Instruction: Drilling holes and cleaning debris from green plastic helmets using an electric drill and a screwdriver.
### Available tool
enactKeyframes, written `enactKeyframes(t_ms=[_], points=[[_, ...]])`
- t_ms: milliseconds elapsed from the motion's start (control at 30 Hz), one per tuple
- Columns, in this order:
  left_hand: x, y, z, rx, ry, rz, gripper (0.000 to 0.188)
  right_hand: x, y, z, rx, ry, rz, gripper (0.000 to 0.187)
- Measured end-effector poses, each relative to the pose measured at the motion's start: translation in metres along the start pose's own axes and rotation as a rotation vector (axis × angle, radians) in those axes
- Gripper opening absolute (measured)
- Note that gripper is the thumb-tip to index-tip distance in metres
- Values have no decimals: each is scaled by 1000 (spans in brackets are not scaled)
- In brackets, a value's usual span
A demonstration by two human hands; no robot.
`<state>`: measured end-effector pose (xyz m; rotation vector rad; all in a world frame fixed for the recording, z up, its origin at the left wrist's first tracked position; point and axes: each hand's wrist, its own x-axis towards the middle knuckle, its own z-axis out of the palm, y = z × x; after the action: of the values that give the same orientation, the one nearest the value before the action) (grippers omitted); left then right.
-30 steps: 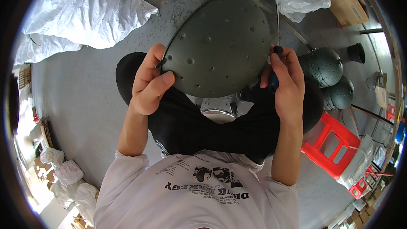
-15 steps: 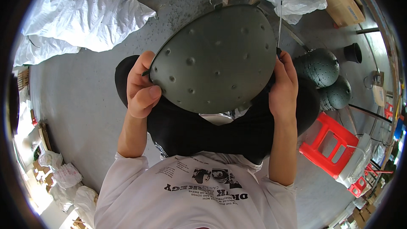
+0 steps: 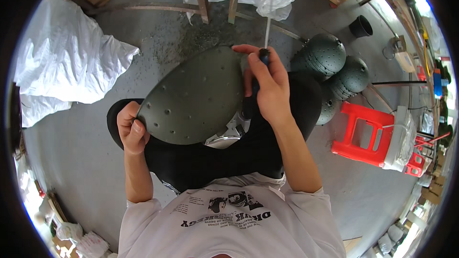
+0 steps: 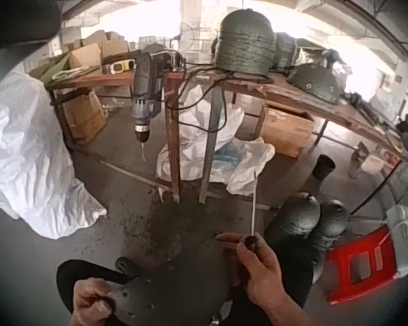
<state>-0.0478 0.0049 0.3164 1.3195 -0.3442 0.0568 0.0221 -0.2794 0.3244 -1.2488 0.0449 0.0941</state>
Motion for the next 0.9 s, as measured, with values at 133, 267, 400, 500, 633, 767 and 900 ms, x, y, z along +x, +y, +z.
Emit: enactKeyframes(t_ms=[133,267,400,500,633,767,900], points=[[-7,-9,-7,-115,91,19,36,4,4,-2,9,16,30,19],[-6,-5,-3,-217,263,72,37,-2,4,0,37,-26,131,21],[-3,-3,2,-174,328,79,37,-5,1,-2,-4,-74,29,21],[1,-3,-1,-102,209,40,36,-9,-7,-3,1,59,-10,19],[5,-4,3,-118,151,-120,29,-13,-21,-11,-121,132,-114,23],[7,-5,7,-5,164,-217,20,-16,-28,-13,-431,151,-243,30],[4,-3,4,174,78,-269,16,-14,-23,-14,-576,165,-341,32]])
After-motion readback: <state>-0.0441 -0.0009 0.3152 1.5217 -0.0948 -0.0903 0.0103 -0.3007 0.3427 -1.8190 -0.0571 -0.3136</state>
